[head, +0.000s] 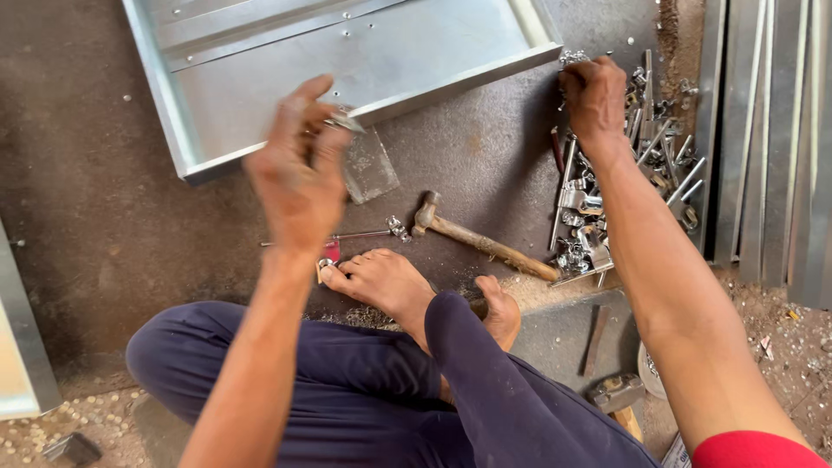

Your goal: The person assembles a metal cabinet door by attaching hardware including a sliding bolt latch and brackets using a hammer and screws while sitting on the floor.

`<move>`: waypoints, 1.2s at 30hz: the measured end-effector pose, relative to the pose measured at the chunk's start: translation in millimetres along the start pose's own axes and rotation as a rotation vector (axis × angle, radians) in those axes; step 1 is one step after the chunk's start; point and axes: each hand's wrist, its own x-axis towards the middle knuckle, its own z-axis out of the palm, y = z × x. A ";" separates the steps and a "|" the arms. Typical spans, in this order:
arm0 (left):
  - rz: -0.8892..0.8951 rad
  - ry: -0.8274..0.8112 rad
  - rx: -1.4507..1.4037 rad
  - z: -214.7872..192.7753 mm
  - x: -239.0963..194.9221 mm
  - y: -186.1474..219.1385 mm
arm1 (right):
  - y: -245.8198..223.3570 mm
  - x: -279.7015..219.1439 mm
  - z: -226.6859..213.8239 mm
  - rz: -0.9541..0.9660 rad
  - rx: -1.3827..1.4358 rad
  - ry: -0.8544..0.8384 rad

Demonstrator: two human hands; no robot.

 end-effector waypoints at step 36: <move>-0.453 -0.089 -0.398 69.8 -84.0 -32.4 | -232.7 -55.9 -57.8 -0.060 0.541 -0.211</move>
